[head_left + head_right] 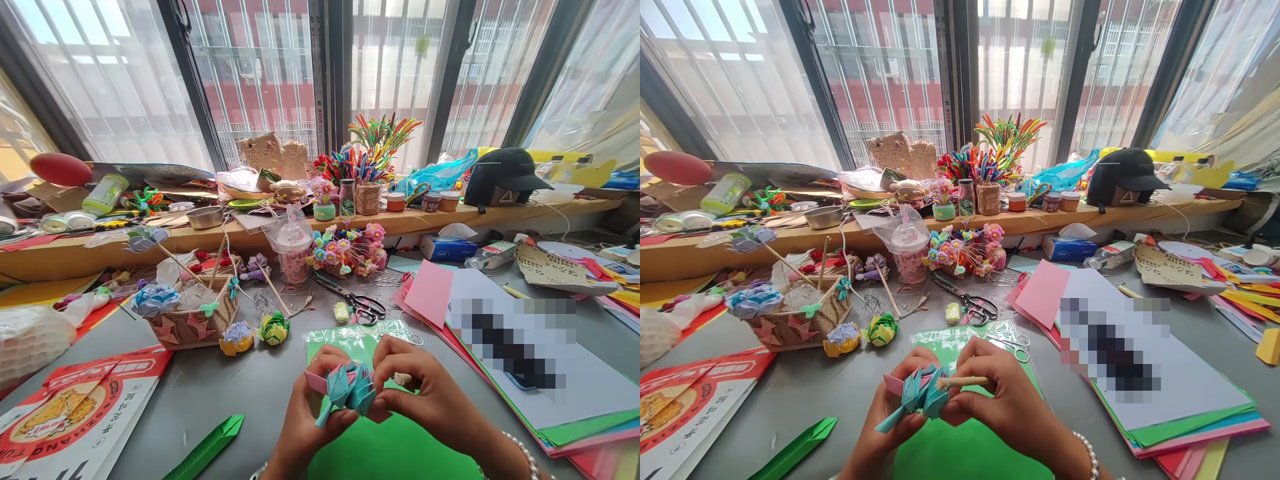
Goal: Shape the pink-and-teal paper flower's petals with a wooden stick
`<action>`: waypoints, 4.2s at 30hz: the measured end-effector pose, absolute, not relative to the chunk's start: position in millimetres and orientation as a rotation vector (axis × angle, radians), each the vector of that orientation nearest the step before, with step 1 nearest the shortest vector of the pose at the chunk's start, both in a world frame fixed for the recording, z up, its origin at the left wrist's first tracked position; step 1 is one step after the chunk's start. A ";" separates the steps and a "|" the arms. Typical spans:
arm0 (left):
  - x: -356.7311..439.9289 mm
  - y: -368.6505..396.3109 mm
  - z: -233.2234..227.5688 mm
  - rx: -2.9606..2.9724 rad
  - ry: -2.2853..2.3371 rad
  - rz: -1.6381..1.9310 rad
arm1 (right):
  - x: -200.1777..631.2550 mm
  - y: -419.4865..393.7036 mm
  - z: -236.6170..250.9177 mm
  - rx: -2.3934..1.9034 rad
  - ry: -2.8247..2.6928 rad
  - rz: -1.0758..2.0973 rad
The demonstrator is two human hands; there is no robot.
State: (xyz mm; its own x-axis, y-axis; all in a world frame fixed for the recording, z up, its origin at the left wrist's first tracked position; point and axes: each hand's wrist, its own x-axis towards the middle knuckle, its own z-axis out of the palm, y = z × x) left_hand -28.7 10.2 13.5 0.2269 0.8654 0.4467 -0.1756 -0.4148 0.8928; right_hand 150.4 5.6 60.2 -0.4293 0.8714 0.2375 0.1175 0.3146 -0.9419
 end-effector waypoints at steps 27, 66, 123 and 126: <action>-23.1 1.0 22.7 1.397 0.963 1.463 | 151.3 5.6 58.7 -0.895 -1.850 0.913; -15.5 -0.7 21.7 1.087 0.768 1.324 | 154.6 8.7 59.1 -0.980 -1.867 0.858; -15.1 0.1 23.9 0.878 0.636 1.360 | 153.5 10.2 54.9 -0.938 -1.875 0.830; -15.9 0.6 24.0 0.885 0.630 1.325 | 153.1 9.9 55.1 -0.935 -1.880 0.849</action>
State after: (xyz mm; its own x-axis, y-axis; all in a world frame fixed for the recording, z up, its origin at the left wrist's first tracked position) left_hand -15.9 0.6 24.0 0.1628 0.9823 0.0924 -0.5488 0.0124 0.8358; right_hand 153.1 9.9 55.1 -0.3601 0.8501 0.3842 0.2737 0.4900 -0.8276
